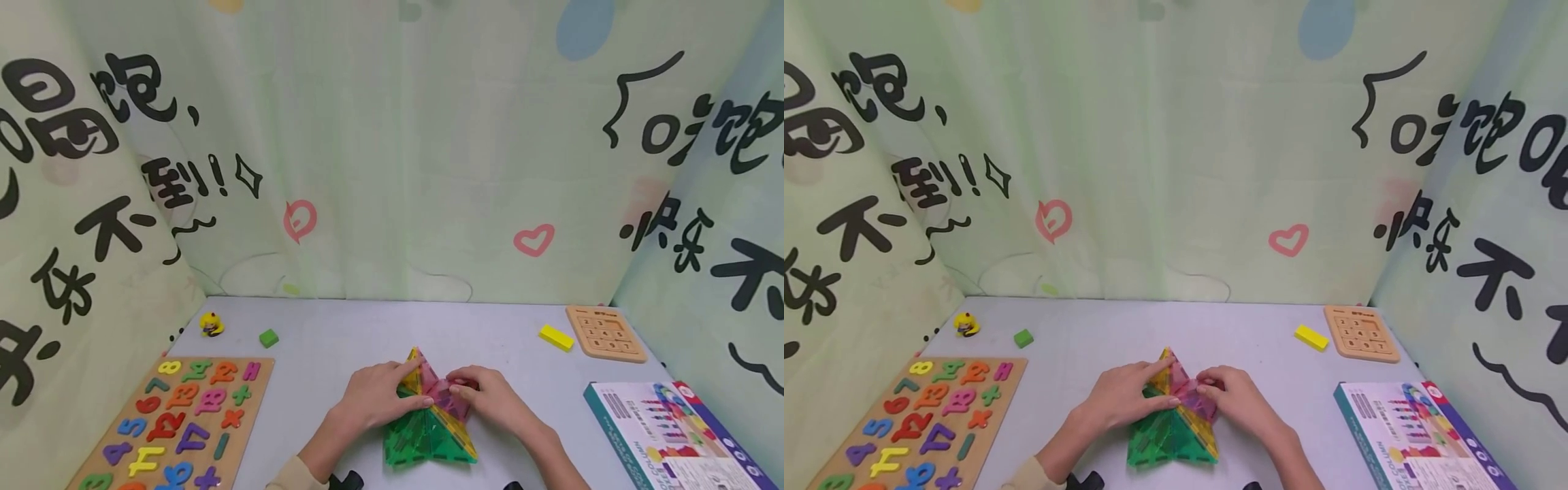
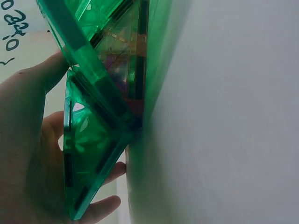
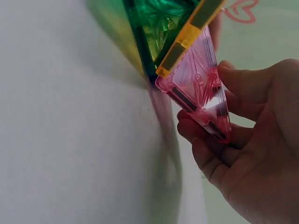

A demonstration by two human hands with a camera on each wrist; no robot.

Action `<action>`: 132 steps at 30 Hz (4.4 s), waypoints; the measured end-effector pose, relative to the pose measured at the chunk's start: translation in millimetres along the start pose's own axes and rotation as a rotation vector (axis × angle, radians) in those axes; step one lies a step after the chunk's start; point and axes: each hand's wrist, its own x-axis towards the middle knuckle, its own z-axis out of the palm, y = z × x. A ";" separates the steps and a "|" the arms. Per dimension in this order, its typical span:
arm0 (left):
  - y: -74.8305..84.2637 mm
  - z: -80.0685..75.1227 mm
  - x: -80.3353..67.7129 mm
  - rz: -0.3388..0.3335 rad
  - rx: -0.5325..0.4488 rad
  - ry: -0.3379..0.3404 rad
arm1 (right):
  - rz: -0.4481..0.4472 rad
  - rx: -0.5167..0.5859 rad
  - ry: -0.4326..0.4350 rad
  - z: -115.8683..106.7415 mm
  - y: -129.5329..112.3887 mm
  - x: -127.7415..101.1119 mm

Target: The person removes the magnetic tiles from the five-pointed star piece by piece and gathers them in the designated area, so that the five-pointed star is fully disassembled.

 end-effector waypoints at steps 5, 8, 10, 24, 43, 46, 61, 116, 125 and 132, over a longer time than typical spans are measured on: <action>-3.0 -0.8 -3.1 -0.005 -0.005 -0.013 | 0.091 0.192 -0.008 -0.7 3.8 1.2; -3.2 -1.5 -4.2 0.001 -0.017 -0.016 | 0.133 0.313 -0.020 -2.1 8.3 1.6; -2.7 -1.7 -4.9 0.005 -0.023 -0.017 | 0.160 0.405 -0.034 -3.0 12.2 1.4; -1.0 -5.2 -4.4 -0.021 -0.032 -0.028 | 0.261 0.853 0.004 -2.1 19.0 -6.1; -1.7 -3.7 -7.0 -0.022 -0.033 -0.024 | 0.305 0.910 0.260 14.7 18.0 -1.3; -1.0 -4.7 -6.8 -0.030 -0.036 -0.030 | 0.299 0.917 0.280 12.7 18.1 2.2; -2.4 -2.8 -4.6 -0.044 -0.043 -0.050 | 0.275 0.673 0.392 -16.1 30.9 56.6; -1.9 -1.6 -5.8 -0.036 -0.025 -0.037 | 0.139 0.669 -0.136 -15.9 47.5 -7.2; -1.8 -1.0 -7.4 -0.046 -0.045 -0.042 | 0.095 0.623 -0.157 -15.0 51.7 -9.4; -3.0 -0.7 -7.4 -0.044 -0.041 -0.036 | 0.094 0.704 -0.156 -13.9 54.0 -10.3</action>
